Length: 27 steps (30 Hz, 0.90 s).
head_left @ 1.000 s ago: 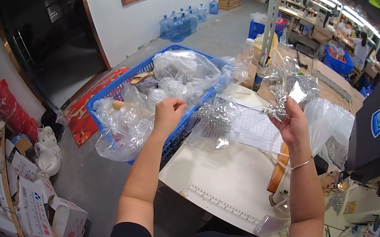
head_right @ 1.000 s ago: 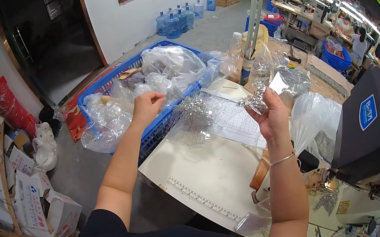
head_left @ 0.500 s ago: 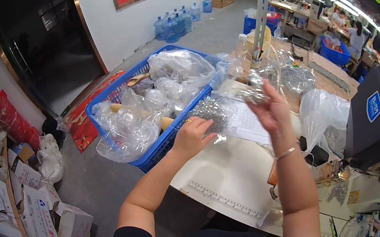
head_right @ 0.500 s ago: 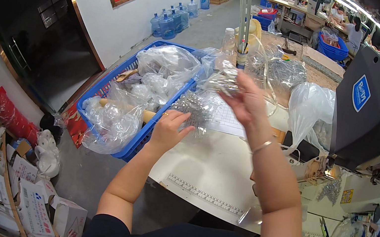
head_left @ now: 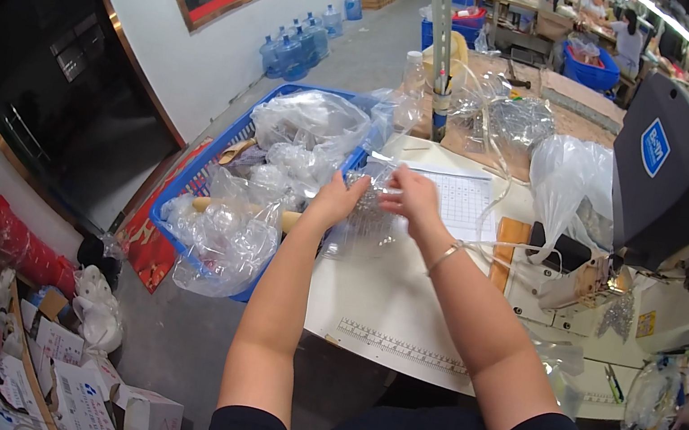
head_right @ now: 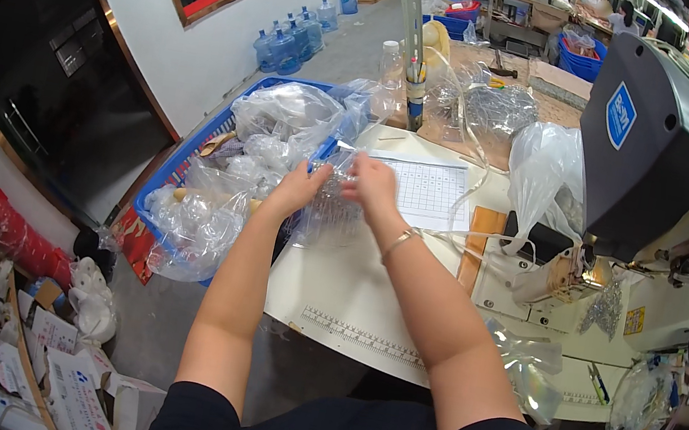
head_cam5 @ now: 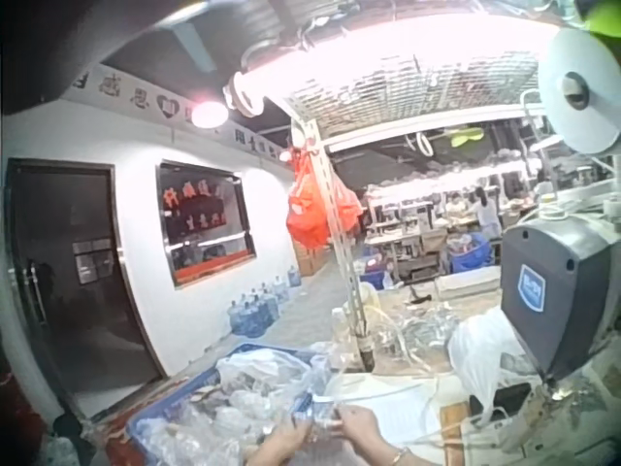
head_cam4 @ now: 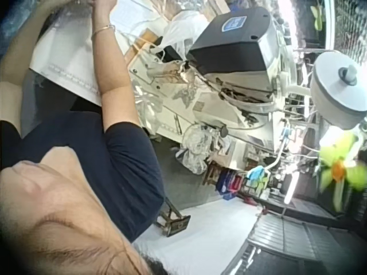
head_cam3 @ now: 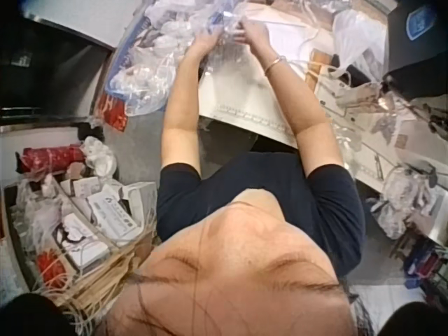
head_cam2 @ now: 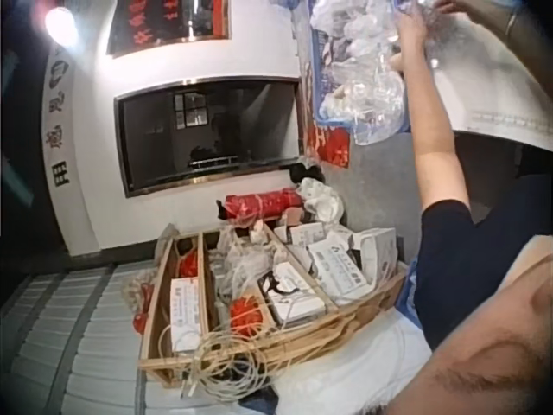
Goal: The person sews a silver star-shaped decoration onto a clear plastic sheet using a sewing machine. They repeatedly adjust the plastic sheet, align the star under the needle, and operate the machine to stitch the item. The person also uses scissors to trim threads and a yellow tool to assist with the plastic material.
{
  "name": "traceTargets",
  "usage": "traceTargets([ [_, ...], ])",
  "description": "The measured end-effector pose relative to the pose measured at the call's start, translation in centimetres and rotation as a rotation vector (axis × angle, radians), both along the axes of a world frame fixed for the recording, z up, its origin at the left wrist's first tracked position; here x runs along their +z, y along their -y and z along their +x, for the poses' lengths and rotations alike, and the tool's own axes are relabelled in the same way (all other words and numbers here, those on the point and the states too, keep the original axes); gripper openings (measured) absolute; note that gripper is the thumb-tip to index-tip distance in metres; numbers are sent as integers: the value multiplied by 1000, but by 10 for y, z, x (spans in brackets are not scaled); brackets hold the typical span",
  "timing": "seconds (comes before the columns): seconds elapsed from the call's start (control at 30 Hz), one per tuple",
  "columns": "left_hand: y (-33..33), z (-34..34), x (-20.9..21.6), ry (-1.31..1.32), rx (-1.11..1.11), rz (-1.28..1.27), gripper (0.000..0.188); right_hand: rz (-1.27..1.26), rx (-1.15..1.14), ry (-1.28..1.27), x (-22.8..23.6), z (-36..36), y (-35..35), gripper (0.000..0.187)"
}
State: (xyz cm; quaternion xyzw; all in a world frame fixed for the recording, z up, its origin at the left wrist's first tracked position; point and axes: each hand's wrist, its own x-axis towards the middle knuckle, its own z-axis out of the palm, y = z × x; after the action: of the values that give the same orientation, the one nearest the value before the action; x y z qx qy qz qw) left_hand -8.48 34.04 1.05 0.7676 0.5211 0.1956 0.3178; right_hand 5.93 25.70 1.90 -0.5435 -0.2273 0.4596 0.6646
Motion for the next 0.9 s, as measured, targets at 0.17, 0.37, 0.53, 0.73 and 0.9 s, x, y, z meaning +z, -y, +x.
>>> traceTargets([
  [0.17,-24,-1,-25,425,-88,-682,78,-241,-66,-130,-88,39,6,54],
  [0.37,-28,-17,-28,554,-62,-814,62,-408,41,-163,-45,10,-10,53],
  [0.53,6,0,-8,578,-160,-803,52,-234,176,-262,-84,26,-43,76],
  [0.73,-2,-14,-20,694,-160,-879,54,-206,225,-192,-92,14,-48,93],
  [0.9,-10,-35,-40,750,-241,-881,62,-105,207,-275,-53,-2,-17,95],
])
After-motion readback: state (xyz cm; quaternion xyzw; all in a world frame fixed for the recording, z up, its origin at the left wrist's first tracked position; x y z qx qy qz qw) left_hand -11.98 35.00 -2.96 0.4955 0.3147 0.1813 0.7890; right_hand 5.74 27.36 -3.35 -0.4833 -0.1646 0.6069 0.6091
